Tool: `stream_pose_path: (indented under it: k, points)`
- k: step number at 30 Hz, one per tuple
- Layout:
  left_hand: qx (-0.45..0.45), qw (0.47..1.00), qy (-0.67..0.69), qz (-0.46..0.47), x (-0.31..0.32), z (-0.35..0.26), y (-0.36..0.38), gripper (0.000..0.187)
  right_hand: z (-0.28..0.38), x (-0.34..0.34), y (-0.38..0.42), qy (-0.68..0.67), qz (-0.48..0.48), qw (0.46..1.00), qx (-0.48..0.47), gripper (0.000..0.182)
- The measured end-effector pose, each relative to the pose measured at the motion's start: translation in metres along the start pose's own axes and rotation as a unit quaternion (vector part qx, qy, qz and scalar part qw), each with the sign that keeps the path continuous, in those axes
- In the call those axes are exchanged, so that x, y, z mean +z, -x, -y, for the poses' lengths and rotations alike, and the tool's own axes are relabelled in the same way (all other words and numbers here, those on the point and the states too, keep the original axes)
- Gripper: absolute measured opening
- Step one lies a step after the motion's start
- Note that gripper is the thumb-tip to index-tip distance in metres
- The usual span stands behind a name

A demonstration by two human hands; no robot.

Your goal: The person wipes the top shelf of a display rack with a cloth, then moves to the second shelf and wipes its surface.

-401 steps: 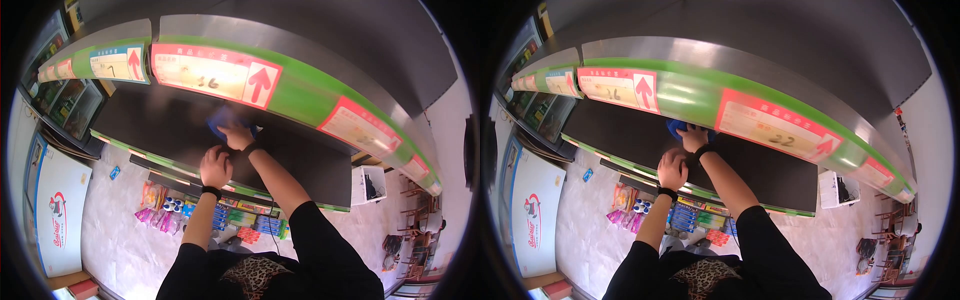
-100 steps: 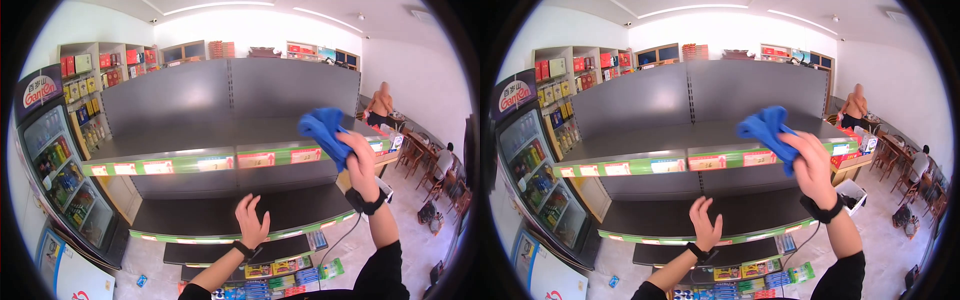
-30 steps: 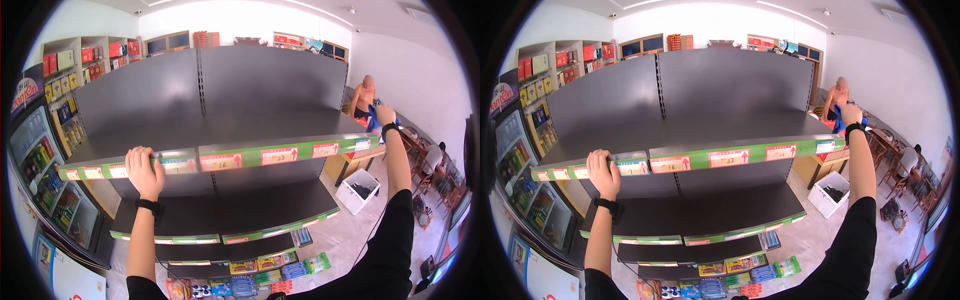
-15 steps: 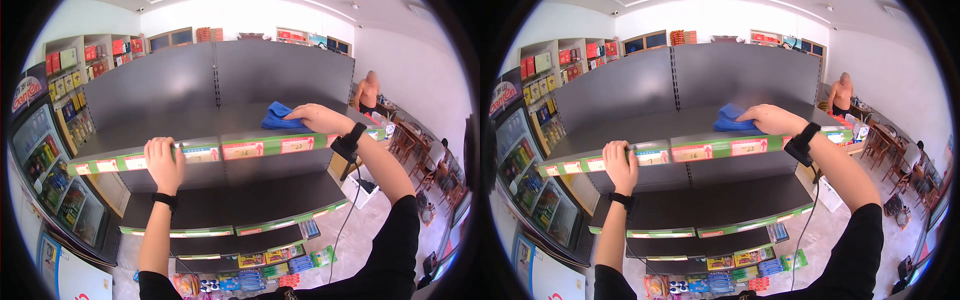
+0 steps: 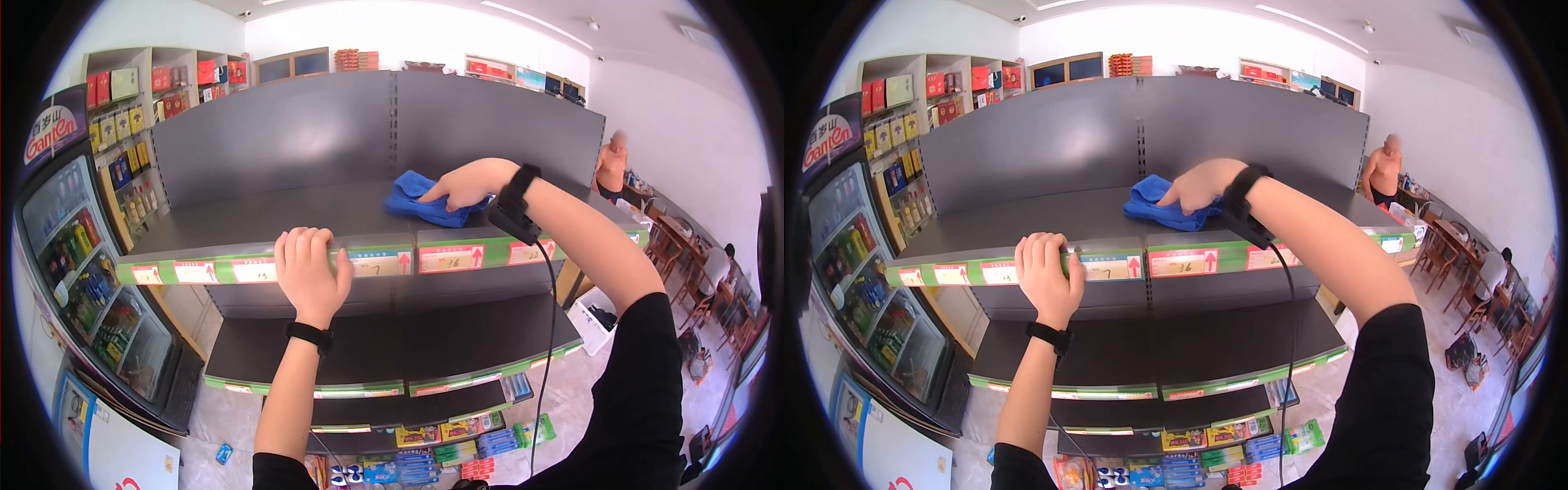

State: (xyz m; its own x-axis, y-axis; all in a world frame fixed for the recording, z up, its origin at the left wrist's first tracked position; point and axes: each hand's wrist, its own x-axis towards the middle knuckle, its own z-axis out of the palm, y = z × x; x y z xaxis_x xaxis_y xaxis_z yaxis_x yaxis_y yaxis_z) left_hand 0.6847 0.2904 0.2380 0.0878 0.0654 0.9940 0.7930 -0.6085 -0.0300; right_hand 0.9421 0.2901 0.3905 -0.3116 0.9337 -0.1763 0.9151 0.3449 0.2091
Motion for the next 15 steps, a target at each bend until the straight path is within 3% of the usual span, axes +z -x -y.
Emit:
stream_pose_path:
  k: [8,15]
  points:
    - [0.007,1.000,-0.005,-0.013,0.006,0.006,0.003,0.023,-0.017,-0.013,-0.086,-0.009,0.052,0.997,0.057,0.063]
    - [0.019,1.000,-0.019,-0.012,0.006,0.009,0.004,0.026,-0.029,-0.023,-0.102,-0.070,0.085,0.992,0.056,0.062]
